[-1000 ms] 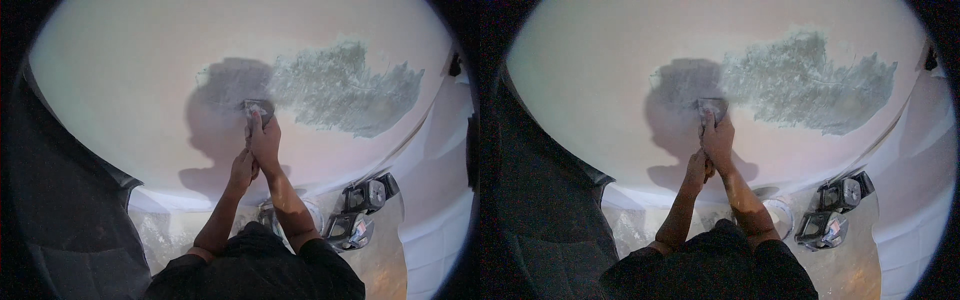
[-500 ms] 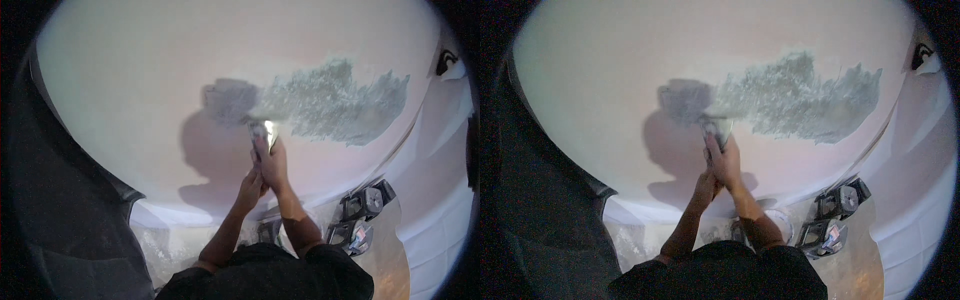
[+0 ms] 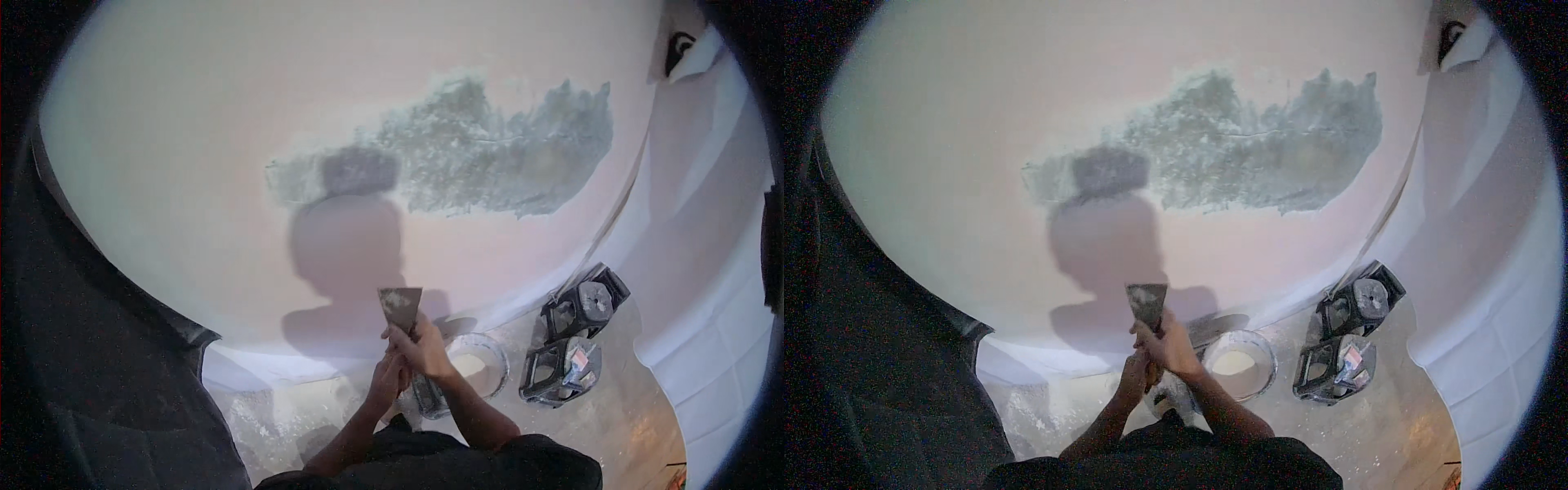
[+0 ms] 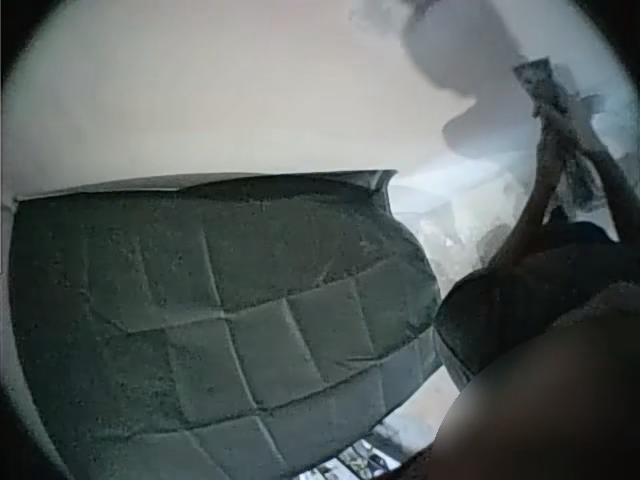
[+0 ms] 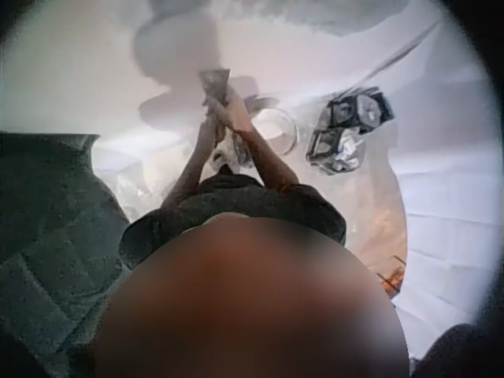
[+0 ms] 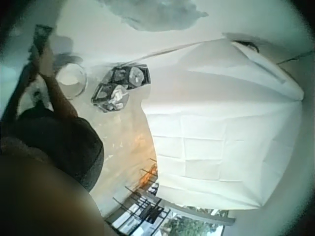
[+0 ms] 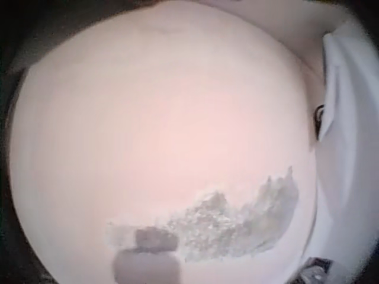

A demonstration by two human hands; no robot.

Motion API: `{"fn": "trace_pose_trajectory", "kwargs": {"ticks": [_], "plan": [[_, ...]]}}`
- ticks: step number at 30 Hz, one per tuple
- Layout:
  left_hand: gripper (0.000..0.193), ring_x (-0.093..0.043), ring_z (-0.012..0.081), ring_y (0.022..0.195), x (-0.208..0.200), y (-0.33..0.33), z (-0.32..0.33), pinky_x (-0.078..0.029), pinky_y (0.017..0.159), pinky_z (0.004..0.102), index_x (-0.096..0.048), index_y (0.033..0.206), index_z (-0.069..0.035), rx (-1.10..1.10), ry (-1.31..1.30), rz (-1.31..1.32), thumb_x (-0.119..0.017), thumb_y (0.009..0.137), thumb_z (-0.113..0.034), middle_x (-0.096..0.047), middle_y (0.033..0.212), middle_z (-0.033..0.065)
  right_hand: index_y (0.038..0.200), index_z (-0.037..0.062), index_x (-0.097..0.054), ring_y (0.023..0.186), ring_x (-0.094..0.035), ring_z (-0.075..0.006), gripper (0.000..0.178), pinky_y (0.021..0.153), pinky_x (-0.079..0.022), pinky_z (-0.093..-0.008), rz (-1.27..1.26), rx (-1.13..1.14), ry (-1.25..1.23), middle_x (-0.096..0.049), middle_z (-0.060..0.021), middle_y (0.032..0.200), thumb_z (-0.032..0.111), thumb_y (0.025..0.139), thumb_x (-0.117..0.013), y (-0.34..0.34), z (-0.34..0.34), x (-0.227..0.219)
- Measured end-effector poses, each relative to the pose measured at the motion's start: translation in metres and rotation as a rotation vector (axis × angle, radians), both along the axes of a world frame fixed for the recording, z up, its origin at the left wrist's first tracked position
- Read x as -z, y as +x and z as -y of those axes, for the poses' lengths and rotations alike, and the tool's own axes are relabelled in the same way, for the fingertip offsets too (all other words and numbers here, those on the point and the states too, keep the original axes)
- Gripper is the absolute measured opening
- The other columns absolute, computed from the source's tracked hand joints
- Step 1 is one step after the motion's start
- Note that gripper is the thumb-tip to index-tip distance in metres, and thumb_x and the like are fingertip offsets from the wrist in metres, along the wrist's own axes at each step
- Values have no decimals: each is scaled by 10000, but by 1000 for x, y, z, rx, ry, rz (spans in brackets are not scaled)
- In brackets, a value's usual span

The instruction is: Applying and smoothing plaster compound onto a ceiling surface using a putty knife.

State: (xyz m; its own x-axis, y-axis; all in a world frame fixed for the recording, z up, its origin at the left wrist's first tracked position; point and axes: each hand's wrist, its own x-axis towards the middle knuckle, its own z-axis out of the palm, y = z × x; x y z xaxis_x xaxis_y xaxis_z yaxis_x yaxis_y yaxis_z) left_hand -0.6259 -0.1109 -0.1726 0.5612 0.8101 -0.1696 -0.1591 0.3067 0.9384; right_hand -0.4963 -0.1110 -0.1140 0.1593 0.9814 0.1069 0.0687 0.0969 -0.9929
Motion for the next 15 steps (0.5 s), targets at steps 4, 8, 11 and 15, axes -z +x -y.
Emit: {"fn": "trace_pose_trajectory", "kwargs": {"ticks": [4, 8, 11, 15], "plan": [[311, -374, 51, 442, 18, -11, 35, -304, 418, 218, -520, 969, -40, -32, 92, 67, -392, 1022, -319, -443, 561, -21, 1009, -15, -630, 923, -623, -215, 278, 831, -497, -336, 286, -22, 76, -645, -115, 962, 219, 861, -650, 10, 47, 32], [308, -402, 55, 446, 25, -12, 44, -325, 425, 214, -520, 858, -45, -83, 238, -30, -424, 1014, -292, -450, 576, -23, 1100, -5, -594, 1031, -583, -213, 279, 873, -479, -361, 20, -159, 41, -596, -138, 1109, 198, 910, -603, 10, 83, 53], [304, -532, 180, 643, 31, 6, 35, -431, 569, 317, -524, 732, -23, -57, 511, -160, -501, 969, -211, -497, 609, 66, 1109, -18, -556, 1037, -566, -224, 272, 905, -446, -339, 129, -57, 28, -575, -144, 1106, 203, 951, -539, 17, 93, 65], [176, -535, 254, 812, 32, 42, 19, -436, 693, 375, -569, 802, -32, 70, 922, -224, -625, 872, -183, -547, 727, 129, 1013, -15, -556, 916, -574, -207, 260, 857, -439, -337, 224, 63, 89, -591, -143, 937, 236, 960, -514, 43, 88, 79]]}}
